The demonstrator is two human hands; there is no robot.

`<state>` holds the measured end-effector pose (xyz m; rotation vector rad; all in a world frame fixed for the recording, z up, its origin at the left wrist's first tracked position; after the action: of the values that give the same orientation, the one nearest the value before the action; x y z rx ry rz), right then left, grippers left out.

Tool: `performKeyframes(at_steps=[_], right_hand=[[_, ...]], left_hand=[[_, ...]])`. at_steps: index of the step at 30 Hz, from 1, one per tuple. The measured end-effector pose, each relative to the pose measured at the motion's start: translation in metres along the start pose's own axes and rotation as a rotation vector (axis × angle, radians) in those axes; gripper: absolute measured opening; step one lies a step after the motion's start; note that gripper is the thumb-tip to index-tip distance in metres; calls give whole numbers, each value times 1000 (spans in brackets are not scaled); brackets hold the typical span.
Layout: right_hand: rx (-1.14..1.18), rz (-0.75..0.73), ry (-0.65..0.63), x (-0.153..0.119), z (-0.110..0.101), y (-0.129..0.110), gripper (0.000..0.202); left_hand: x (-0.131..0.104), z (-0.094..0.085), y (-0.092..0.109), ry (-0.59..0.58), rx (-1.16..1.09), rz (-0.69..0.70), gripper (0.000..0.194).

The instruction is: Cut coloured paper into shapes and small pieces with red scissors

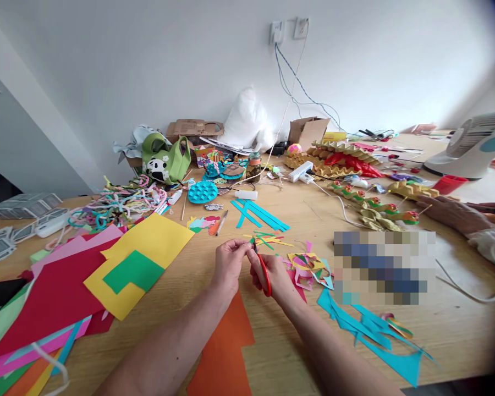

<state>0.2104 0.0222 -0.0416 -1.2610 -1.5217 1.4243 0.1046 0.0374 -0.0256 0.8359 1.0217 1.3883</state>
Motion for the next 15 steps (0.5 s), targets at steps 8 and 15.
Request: performKeyframes(at_steps=[8, 15], right_hand=[[15, 6, 1, -1, 1, -2, 54], [16, 11, 10, -1, 1, -2, 55]], left_hand=[[-2, 1, 0, -3, 1, -11, 5], [0, 0, -1, -10, 11, -6, 6]])
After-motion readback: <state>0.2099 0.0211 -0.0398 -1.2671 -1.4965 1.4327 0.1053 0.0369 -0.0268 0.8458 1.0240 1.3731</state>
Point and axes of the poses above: each hand's wrist, its own x-axis towards the middle knuckle, its own z-axis out of the palm, y = z × x, the point moved 8 cm from there along x, towards the middle knuckle, and after that the axes turned 6 degrees about -y, right-handed, at the moved point
